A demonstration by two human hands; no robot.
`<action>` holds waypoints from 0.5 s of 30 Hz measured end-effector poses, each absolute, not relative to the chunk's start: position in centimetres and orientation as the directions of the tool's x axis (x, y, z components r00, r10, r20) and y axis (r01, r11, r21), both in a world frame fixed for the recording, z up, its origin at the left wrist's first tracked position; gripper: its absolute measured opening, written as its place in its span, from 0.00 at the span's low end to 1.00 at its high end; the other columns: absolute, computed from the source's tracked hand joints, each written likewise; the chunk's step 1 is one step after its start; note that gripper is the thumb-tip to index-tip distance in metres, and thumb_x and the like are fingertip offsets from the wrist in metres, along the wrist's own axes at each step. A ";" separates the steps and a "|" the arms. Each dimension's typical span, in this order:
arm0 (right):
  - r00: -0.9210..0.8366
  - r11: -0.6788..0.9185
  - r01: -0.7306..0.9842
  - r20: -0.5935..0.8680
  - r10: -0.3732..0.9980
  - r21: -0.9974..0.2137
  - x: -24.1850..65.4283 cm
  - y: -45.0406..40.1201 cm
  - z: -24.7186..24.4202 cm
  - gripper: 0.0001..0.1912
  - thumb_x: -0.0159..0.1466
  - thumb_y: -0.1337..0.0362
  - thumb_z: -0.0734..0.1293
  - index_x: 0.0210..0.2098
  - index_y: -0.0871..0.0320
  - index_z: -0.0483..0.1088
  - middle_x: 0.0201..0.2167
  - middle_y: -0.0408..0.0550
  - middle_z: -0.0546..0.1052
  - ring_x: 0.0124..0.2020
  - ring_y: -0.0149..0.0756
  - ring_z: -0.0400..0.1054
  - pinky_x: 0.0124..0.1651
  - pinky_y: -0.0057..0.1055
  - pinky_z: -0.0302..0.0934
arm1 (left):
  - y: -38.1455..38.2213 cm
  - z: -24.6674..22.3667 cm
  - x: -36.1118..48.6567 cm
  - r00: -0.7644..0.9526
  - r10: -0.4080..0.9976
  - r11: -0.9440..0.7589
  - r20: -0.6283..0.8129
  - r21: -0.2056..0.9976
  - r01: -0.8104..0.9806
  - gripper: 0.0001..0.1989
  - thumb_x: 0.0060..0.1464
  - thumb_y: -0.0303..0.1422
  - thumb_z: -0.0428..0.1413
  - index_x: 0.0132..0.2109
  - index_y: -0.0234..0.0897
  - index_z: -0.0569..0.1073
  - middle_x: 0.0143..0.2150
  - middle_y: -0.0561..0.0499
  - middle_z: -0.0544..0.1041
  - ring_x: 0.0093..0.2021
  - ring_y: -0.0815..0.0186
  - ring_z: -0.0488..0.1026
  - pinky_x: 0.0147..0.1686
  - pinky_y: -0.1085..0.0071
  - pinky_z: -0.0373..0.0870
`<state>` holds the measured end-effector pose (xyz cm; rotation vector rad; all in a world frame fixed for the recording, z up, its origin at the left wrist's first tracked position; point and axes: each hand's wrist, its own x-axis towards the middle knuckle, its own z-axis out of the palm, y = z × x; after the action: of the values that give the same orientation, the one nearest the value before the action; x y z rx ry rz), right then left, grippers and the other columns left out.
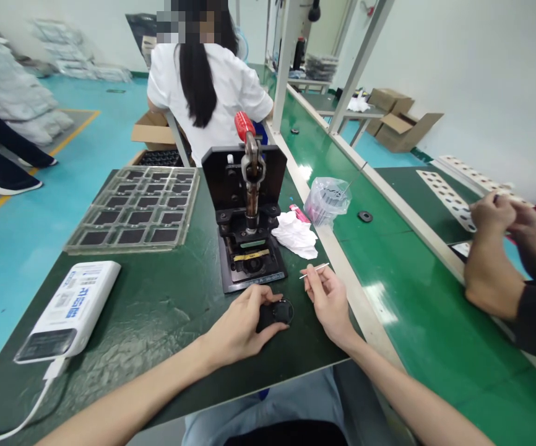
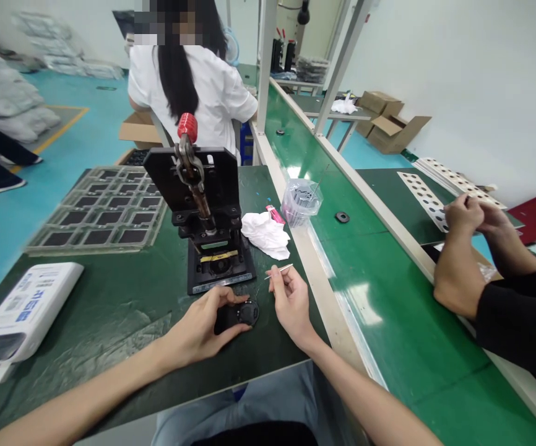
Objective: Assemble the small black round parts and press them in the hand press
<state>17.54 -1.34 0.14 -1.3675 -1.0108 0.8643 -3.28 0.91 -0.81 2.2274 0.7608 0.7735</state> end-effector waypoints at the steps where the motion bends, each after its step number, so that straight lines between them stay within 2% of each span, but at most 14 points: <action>1: 0.337 0.050 0.088 0.077 0.938 -0.995 17.5 -1.4 0.2 0.25 0.67 0.41 0.68 0.30 0.57 0.67 0.23 0.41 0.67 0.25 0.29 0.63 0.28 0.26 0.59 | 0.9 -0.7 -3.3 0.656 0.683 -0.627 0.323 0.719 0.299 0.24 0.57 0.33 0.67 0.52 0.41 0.61 0.48 0.45 0.76 0.50 0.55 0.80 0.47 0.60 0.80; 5: 0.326 0.052 0.093 0.080 0.942 -0.994 17.4 -1.5 0.3 0.25 0.67 0.41 0.68 0.29 0.56 0.66 0.23 0.41 0.68 0.25 0.30 0.63 0.28 0.27 0.59 | 1.4 0.0 -3.5 0.591 0.691 -0.666 0.417 0.685 0.295 0.21 0.59 0.34 0.66 0.50 0.41 0.62 0.47 0.47 0.77 0.47 0.58 0.80 0.44 0.64 0.79; 9: 0.329 0.033 0.037 0.043 0.943 -0.999 17.3 -1.4 0.7 0.25 0.66 0.40 0.68 0.30 0.57 0.68 0.23 0.41 0.68 0.22 0.29 0.60 0.24 0.27 0.55 | 3.9 1.1 -4.4 0.344 0.765 -0.644 0.545 0.626 0.440 0.18 0.60 0.35 0.65 0.46 0.40 0.62 0.47 0.45 0.78 0.48 0.59 0.78 0.47 0.62 0.77; 11: 0.321 0.031 0.009 0.032 0.947 -0.999 17.3 -1.4 0.8 0.26 0.66 0.39 0.67 0.31 0.57 0.70 0.23 0.42 0.68 0.22 0.29 0.59 0.23 0.26 0.55 | 5.2 1.2 -4.9 0.287 0.801 -0.593 0.525 0.634 0.496 0.19 0.59 0.36 0.65 0.47 0.40 0.62 0.47 0.45 0.79 0.48 0.58 0.78 0.47 0.62 0.77; 15: 0.315 0.037 0.001 0.035 0.949 -0.999 17.2 -1.5 0.7 0.26 0.67 0.39 0.66 0.32 0.58 0.72 0.23 0.43 0.69 0.22 0.29 0.59 0.24 0.27 0.55 | 6.5 0.6 -5.2 0.292 0.835 -0.549 0.467 0.672 0.497 0.19 0.59 0.38 0.64 0.48 0.40 0.62 0.49 0.44 0.78 0.47 0.58 0.78 0.48 0.60 0.76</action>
<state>17.23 -1.45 0.74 -1.3141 -0.9844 0.9473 -5.17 6.51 0.63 2.1679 1.1942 1.1509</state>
